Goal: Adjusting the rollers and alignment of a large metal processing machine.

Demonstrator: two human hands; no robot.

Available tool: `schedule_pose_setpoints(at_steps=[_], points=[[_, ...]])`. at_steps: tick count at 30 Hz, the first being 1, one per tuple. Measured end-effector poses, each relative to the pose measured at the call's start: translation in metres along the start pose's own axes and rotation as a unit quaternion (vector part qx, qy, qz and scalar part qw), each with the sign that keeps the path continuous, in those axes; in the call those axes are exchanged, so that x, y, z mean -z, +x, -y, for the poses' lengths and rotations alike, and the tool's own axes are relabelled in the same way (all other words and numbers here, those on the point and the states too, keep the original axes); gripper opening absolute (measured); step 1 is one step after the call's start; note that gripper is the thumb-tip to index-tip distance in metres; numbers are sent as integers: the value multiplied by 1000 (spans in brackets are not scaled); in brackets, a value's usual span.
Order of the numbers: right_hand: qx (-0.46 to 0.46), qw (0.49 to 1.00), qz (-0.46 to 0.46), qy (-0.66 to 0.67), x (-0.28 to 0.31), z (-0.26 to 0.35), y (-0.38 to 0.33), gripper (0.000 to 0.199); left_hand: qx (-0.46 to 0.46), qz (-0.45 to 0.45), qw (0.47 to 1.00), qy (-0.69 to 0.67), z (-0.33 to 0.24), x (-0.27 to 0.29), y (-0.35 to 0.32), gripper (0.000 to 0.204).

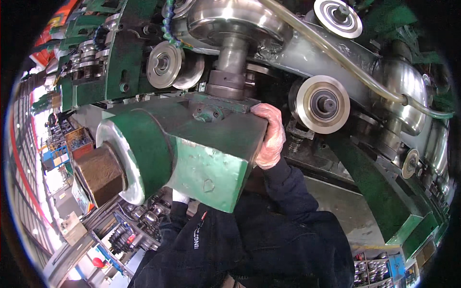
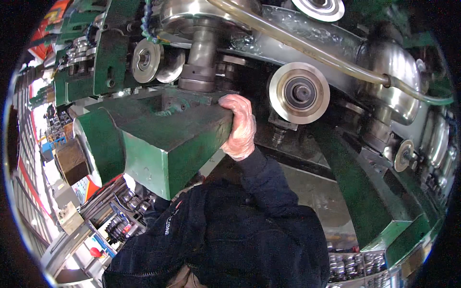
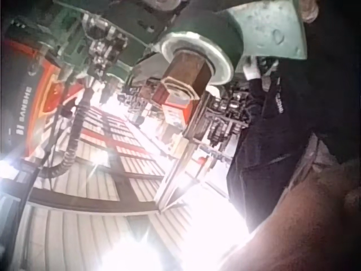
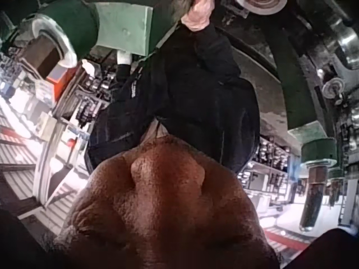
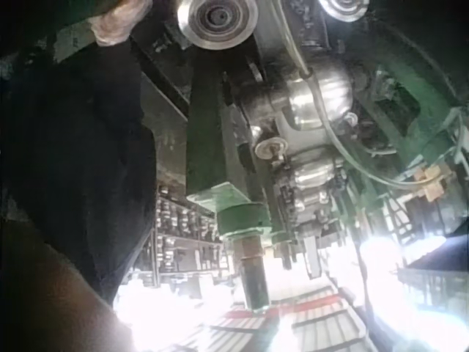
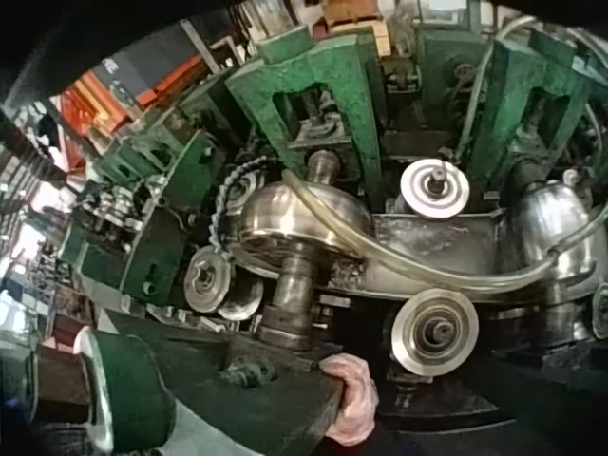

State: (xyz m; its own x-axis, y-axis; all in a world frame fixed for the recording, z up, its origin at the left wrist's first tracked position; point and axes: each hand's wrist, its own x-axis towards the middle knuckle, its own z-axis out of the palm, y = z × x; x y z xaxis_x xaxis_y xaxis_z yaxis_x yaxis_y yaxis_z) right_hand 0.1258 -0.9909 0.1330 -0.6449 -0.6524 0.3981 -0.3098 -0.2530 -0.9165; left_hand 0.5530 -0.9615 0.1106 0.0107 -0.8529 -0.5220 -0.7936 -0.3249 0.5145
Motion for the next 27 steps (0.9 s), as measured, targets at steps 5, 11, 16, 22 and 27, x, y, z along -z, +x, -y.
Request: schedule_pose_setpoints(at_steps=[5,11,16,22,27], points=[[9,1000,-23,-9,-5,-12,-6,49,35,13,999,32,-13,5,-3,38],[-28,999,-17,7,-6,-1,-8,55,114,36,988,-96,-40,3,-19,35],[-29,999,-15,3,-5,9,-7,62,119,24,984,-128,3,1,-30,38],[-47,998,3,39,2,9,-11,87,73,0,993,-91,25,-3,-53,38],[-42,996,56,-47,16,19,-9,97,118,-14,987,-104,43,-8,-82,40]])
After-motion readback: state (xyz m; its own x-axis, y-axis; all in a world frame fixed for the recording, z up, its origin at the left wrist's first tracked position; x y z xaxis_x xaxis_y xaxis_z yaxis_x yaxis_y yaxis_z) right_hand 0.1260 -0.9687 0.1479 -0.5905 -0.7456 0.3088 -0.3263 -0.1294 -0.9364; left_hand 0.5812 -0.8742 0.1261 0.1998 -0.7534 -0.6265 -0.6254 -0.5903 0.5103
